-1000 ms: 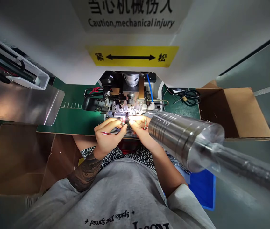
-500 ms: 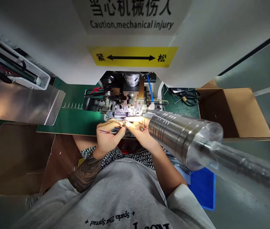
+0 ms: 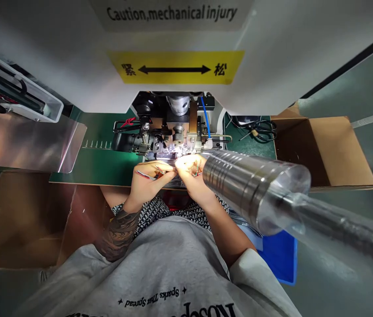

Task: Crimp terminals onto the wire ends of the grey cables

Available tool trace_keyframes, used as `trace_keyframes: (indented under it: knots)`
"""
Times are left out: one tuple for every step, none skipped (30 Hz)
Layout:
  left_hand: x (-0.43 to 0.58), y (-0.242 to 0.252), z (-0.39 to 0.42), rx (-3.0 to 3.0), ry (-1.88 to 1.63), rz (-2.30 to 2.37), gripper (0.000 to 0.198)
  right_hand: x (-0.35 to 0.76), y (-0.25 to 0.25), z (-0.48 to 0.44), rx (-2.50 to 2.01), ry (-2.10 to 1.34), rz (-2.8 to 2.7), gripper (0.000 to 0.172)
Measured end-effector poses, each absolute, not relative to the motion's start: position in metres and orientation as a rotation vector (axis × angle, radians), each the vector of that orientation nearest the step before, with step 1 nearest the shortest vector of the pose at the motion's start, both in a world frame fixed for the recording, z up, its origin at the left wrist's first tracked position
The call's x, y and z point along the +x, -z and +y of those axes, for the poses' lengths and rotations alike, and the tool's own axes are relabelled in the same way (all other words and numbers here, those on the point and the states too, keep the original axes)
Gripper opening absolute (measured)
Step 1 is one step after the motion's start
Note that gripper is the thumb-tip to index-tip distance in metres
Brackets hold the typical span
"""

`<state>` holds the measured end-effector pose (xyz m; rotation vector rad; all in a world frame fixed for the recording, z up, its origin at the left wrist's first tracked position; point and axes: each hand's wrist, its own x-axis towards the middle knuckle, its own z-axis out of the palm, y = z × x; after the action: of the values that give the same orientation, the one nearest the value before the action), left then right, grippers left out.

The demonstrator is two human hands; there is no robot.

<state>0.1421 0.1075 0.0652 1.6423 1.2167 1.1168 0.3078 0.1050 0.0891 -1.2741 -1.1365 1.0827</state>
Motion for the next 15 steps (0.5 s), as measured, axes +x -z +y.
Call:
trace_keyframes:
  knots:
    - [0.142, -0.0643, 0.1076, 1.616, -1.104, 1.222, 0.009, 0.3072, -0.0901, 0.1048, -1.283, -1.069, -1.136, 0.017]
    - [0.142, -0.0635, 0.1074, 1.576, -1.094, 1.238, 0.01, 0.3068, -0.0903, 0.1047, -1.291, -1.063, -1.135, 0.018]
    - [0.142, -0.0626, 0.1067, 1.539, -1.087, 1.261, 0.013, 0.3067, -0.09, 0.1046, -1.297, -1.06, -1.132, 0.018]
    - [0.1422, -0.0617, 0.1059, 1.517, -1.089, 1.289, 0.016, 0.3068, -0.0893, 0.1044, -1.298, -1.055, -1.127, 0.018]
    - [0.1426, -0.061, 0.1048, 1.52, -1.099, 1.319, 0.019, 0.3072, -0.0882, 0.1041, -1.291, -1.048, -1.124, 0.018]
    - [0.1431, -0.0605, 0.1038, 1.543, -1.113, 1.35, 0.023, 0.3077, -0.0871, 0.1036, -1.275, -1.044, -1.123, 0.018]
    - [0.1437, -0.0602, 0.1028, 1.574, -1.125, 1.378, 0.025, 0.3084, -0.0862, 0.1031, -1.255, -1.049, -1.129, 0.017]
    - [0.1442, -0.0602, 0.102, 1.604, -1.139, 1.396, 0.026, 0.3091, -0.0854, 0.1025, -1.239, -1.063, -1.141, 0.016]
    - [0.1447, -0.0606, 0.1015, 1.627, -1.151, 1.403, 0.026, 0.3099, -0.0848, 0.102, -1.232, -1.083, -1.159, 0.015]
    - [0.1449, -0.0612, 0.1014, 1.648, -1.158, 1.4, 0.025, 0.3107, -0.0844, 0.1016, -1.237, -1.103, -1.176, 0.014]
    - [0.1448, -0.062, 0.1017, 1.668, -1.16, 1.391, 0.024, 0.3115, -0.0838, 0.1014, -1.243, -1.117, -1.186, 0.014]
    - [0.1445, -0.0629, 0.1022, 1.692, -1.158, 1.379, 0.023, 0.3121, -0.0832, 0.1014, -1.244, -1.118, -1.181, 0.015]
    - [0.1439, -0.0638, 0.103, 1.718, -1.155, 1.368, 0.024, 0.3127, -0.0823, 0.1017, -1.24, -1.11, -1.166, 0.017]
    - [0.1431, -0.0646, 0.104, 1.74, -1.147, 1.363, 0.028, 0.3132, -0.0814, 0.1021, -1.232, -1.101, -1.147, 0.019]
    - [0.1424, -0.0653, 0.1049, 1.748, -1.141, 1.362, 0.031, 0.3137, -0.0804, 0.1024, -1.224, -1.096, -1.134, 0.02]
